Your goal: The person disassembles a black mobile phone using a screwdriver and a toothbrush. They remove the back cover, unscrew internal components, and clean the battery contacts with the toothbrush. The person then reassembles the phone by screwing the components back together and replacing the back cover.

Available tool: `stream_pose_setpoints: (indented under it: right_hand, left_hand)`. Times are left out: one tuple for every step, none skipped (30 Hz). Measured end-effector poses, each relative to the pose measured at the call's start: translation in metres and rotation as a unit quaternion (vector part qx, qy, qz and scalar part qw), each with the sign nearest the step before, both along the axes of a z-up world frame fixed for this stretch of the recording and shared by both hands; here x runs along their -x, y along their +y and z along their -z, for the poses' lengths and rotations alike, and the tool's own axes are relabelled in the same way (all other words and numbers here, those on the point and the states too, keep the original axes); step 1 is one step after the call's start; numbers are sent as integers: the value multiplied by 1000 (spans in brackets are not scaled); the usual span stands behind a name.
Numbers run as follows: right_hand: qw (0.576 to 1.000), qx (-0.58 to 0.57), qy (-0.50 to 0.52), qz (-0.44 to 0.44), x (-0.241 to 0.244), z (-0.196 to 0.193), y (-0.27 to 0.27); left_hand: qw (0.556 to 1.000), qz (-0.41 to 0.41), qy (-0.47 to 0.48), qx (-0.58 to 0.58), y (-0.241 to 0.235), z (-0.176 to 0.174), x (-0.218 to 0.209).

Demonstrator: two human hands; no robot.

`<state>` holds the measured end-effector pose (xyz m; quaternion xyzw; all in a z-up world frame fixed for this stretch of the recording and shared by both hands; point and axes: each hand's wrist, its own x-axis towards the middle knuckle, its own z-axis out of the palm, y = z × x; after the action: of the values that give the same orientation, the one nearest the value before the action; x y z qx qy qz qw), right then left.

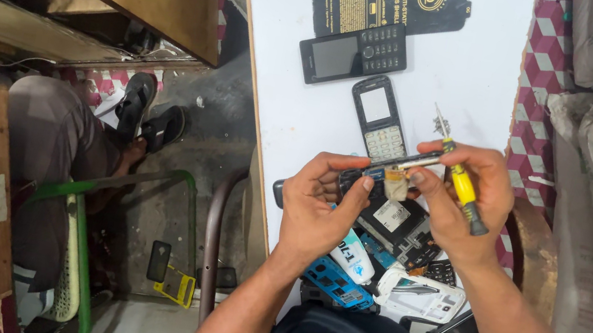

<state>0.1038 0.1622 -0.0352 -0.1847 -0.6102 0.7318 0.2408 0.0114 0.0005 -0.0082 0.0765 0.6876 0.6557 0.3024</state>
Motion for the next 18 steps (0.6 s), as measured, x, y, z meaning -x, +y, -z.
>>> stream_pose_setpoints:
  right_hand:
    - [1000, -18, -2, -1, -1, 1, -1]
    - [999, -36, -4, -1, -1, 2, -1]
    - [998, -55, -6, -2, -2, 2, -1]
    - [999, -43, -6, 0, -2, 3, -1]
    - [1000, -30, -5, 2, -1, 3, 0]
    - [1000, -17, -5, 4, 0, 3, 1]
    - [999, -31, -4, -6, 0, 3, 1]
    - [999, -44, -4, -16, 0, 3, 1]
    - [998, -58, -3, -26, 0, 3, 0]
    - [997, -64, -5, -31, 0, 2, -1]
    - [997, -69, -6, -38, 1, 1, -3]
    - [996, -75, -7, -45, 2, 0, -5]
    - [995, -91, 0, -37, 5, -2, -7]
    - [994, -107, 6, -28, 10, -3, -9]
    - [992, -123, 12, -18, 13, -6, -10]
    - [989, -145, 0, -21, 17, -9, -8]
    - [986, -167, -12, -23, 21, -12, -4]
    - [982, -188, -23, -25, 26, -16, 1]
  left_hand:
    - [1000, 1, 3, -10, -1, 0, 1]
    - [1000, 1, 6, -21, -2, 0, 3]
    - [999, 2, 9, -32, -3, -1, 4]
    - [998, 12, -7, -58, -4, -1, 6]
    - [996, 22, -22, -84, -5, -1, 7]
    - [993, 31, -38, -110, -6, -1, 9]
    - [990, 45, -39, -126, -8, -1, 10]
    - [987, 58, -40, -142, -10, -1, 12]
    - [984, 71, -41, -158, -10, -1, 13]
    - [991, 65, -36, -110, -10, -1, 13]
    - [996, 58, -30, -63, -11, -1, 13]
    - [998, 52, -25, -14, -11, -1, 13]
    - [999, 44, -23, 8, -10, -1, 14]
    - [999, 36, -20, 29, -9, -1, 13]
    - [998, 30, -18, 52, -9, -1, 12]
    - [999, 33, -31, -7, -7, 1, 15]
    - [996, 36, -43, -65, -5, 4, 19]
    - [990, 39, -55, -123, -4, 7, 21]
